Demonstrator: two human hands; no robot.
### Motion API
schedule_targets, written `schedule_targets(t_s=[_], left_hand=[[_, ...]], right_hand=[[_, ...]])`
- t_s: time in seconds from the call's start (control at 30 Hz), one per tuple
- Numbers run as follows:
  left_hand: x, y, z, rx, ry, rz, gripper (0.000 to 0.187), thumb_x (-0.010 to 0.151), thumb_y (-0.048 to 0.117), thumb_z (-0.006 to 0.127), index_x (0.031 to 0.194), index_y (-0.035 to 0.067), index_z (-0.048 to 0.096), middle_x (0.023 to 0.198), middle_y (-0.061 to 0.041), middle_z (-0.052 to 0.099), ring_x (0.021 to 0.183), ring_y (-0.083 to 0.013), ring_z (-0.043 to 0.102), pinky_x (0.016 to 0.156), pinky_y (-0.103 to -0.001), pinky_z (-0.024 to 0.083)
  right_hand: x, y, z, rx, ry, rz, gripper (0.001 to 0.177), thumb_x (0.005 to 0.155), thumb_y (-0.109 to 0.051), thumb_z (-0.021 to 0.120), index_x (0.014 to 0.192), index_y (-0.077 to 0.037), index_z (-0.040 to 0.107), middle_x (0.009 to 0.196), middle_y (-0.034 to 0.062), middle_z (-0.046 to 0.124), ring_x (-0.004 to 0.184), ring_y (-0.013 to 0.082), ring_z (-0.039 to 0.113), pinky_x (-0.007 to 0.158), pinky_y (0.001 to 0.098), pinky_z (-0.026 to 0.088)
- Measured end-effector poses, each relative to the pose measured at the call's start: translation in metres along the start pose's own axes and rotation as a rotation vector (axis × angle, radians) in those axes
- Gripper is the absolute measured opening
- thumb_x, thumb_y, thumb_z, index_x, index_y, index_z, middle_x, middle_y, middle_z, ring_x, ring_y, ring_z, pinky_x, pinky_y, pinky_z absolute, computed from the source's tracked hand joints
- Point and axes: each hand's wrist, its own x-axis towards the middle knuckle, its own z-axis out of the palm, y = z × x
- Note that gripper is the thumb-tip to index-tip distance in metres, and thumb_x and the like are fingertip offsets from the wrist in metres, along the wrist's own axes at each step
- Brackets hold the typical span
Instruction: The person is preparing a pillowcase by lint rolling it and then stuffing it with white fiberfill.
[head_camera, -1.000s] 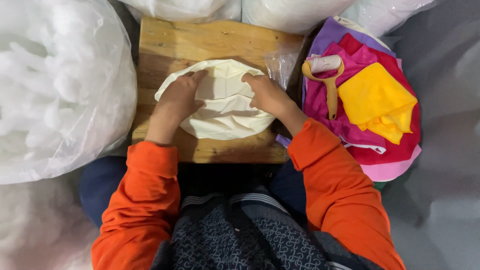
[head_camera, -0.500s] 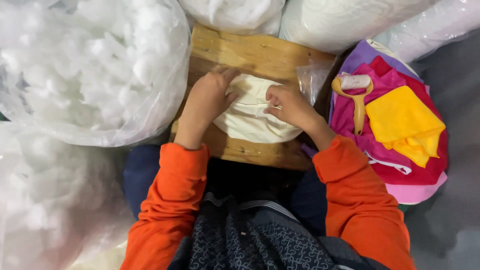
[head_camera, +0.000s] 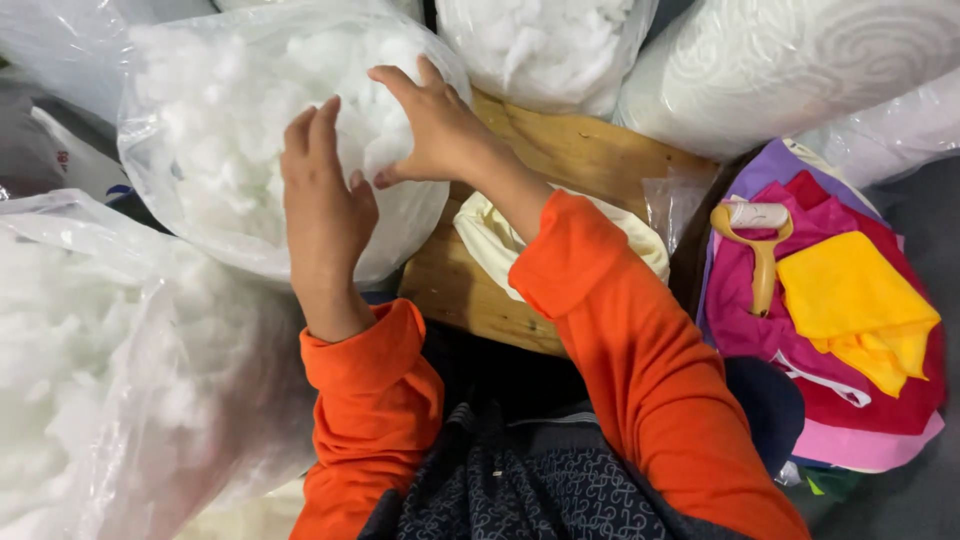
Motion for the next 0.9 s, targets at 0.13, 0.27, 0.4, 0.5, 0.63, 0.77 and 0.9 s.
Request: schedule_targets(t_s=[0.13,0.27,0.4,0.5,0.63,0.77,0.9], left_hand=[[0.001,-0.013,0.001,0.023,-0.139,-0.046,0.086,0.083,-0.012,0.064,0.157,0.012,0.028,0.157,-0.023,0.03,0.141,-0.0448,0.04,0.101,-0.052,0.048],[0.004,-0.017,-0.001,0.01,-0.201,-0.039,0.119,0.067,0.015,0.097,0.16,0.016,0.023,0.161,-0.023,0.027,0.143,-0.0421,0.034,0.107,-0.052,0.043],[0.007,-0.002,-0.005,-0.094,-0.087,0.297,0.134,0.062,0.048,0.108,0.161,0.013,0.025,0.163,-0.02,0.032,0.155,-0.0418,0.022,0.129,-0.06,0.014],[0.006,0.025,-0.006,-0.211,0.043,0.344,0.102,0.085,0.069,0.081,0.16,0.016,0.035,0.165,-0.013,0.035,0.158,-0.0454,0.026,0.131,-0.063,0.019],[0.003,0.061,0.004,-0.285,0.189,0.473,0.06,0.105,0.047,0.064,0.148,0.009,0.047,0.144,-0.017,0.055,0.136,-0.0351,0.056,0.113,-0.05,0.046],[-0.006,0.093,0.041,-0.521,0.016,0.559,0.068,0.092,-0.001,0.068,0.153,0.01,0.039,0.138,-0.018,0.051,0.131,-0.0336,0.054,0.114,-0.042,0.051],[-0.016,0.124,0.081,-0.585,-0.278,0.571,0.076,0.09,-0.005,0.072,0.154,0.01,0.034,0.156,-0.012,0.045,0.143,-0.0333,0.047,0.125,-0.044,0.04]], right_hand=[[0.028,0.012,0.038,-0.055,-0.063,0.115,0.105,0.067,-0.027,0.097,0.151,-0.028,0.034,0.149,0.0199,0.035,0.131,0.0396,0.053,0.095,0.0463,0.052],[0.034,0.031,0.047,0.042,-0.039,-0.023,0.034,0.071,0.0,0.065,0.102,-0.014,0.064,0.096,0.0051,0.06,0.079,0.0215,0.06,0.059,0.0353,0.046],[-0.014,-0.003,-0.015,0.439,-0.035,-0.341,0.034,0.081,0.008,0.066,0.112,-0.006,0.069,0.098,-0.0009,0.071,0.084,0.0111,0.065,0.064,0.0252,0.049],[-0.021,0.021,-0.023,0.677,-0.064,-0.496,0.045,0.079,-0.008,0.093,0.115,-0.005,0.065,0.101,-0.0034,0.068,0.088,0.002,0.06,0.068,0.018,0.048],[-0.068,0.024,-0.055,0.888,-0.155,-0.599,0.035,0.094,-0.015,0.078,0.123,-0.003,0.062,0.109,-0.0003,0.064,0.097,0.0088,0.063,0.072,0.0212,0.052],[-0.116,0.071,-0.068,0.723,0.068,-0.401,0.043,0.084,-0.013,0.087,0.117,-0.012,0.059,0.104,-0.0043,0.06,0.097,0.0079,0.056,0.083,0.023,0.05],[-0.17,0.131,-0.067,0.798,0.156,-0.2,0.041,0.084,-0.013,0.084,0.12,-0.014,0.063,0.106,-0.004,0.063,0.099,0.0087,0.06,0.083,0.0241,0.054]])
